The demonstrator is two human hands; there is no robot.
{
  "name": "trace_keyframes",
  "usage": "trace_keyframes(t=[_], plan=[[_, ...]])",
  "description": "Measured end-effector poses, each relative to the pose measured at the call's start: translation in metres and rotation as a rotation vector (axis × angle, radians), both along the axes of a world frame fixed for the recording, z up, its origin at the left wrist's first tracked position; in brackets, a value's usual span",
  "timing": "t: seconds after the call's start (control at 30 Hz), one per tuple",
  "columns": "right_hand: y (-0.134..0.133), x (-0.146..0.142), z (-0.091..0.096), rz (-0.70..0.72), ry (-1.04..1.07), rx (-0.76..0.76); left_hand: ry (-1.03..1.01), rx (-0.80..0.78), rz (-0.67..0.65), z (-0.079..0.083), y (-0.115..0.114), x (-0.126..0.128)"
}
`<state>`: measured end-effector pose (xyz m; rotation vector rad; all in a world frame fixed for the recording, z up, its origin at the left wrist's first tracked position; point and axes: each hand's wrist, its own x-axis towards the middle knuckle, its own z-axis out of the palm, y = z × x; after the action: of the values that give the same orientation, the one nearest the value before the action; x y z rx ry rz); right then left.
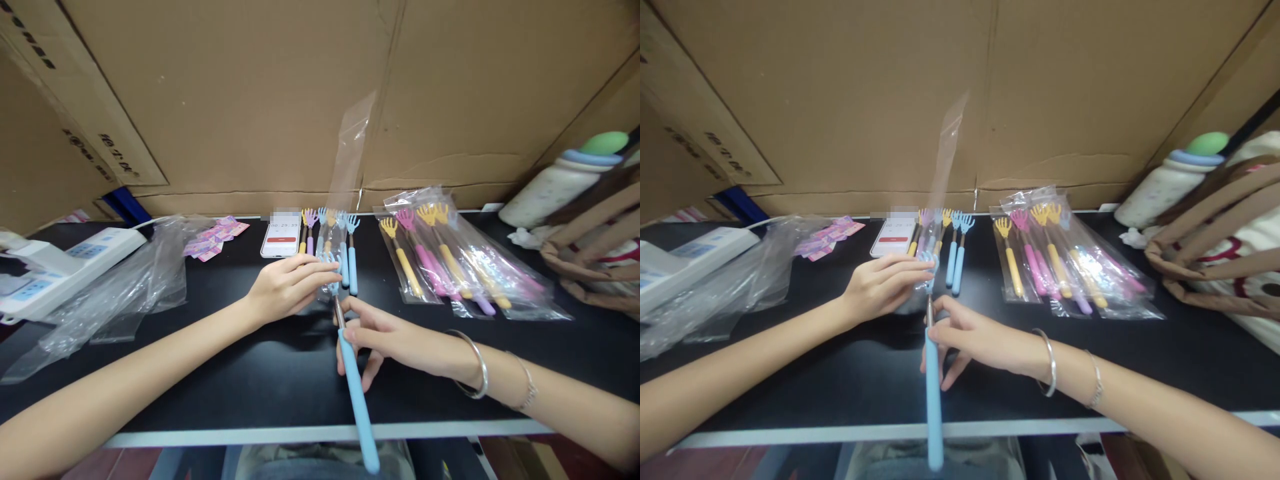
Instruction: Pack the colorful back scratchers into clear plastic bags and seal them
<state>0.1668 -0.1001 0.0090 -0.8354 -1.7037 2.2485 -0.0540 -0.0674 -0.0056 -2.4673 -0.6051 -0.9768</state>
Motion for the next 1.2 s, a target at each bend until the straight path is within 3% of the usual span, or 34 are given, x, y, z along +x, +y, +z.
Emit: trace_keyframes(t=[0.4,0.63,0.97,1.2], plan=[[-0.005,-0.003,-0.005,-0.069,-0.003,0.113,-0.025,0.023,0.025,0.005,-0.009,0.007],[-0.003,-0.002,-0.010,-0.131,-0.018,0.268,-0.030,0.059,0.027,0.004,-0.006,0.004],[0.001,-0.004,-0.013,-0.206,-0.030,0.312,-0.138,-0.144,0.002,-0.001,-0.004,0.003],[0.008,0.000,-0.015,-0.264,-0.038,0.509,-0.243,-0.280,-0.066,-0.002,-0.006,0.005]])
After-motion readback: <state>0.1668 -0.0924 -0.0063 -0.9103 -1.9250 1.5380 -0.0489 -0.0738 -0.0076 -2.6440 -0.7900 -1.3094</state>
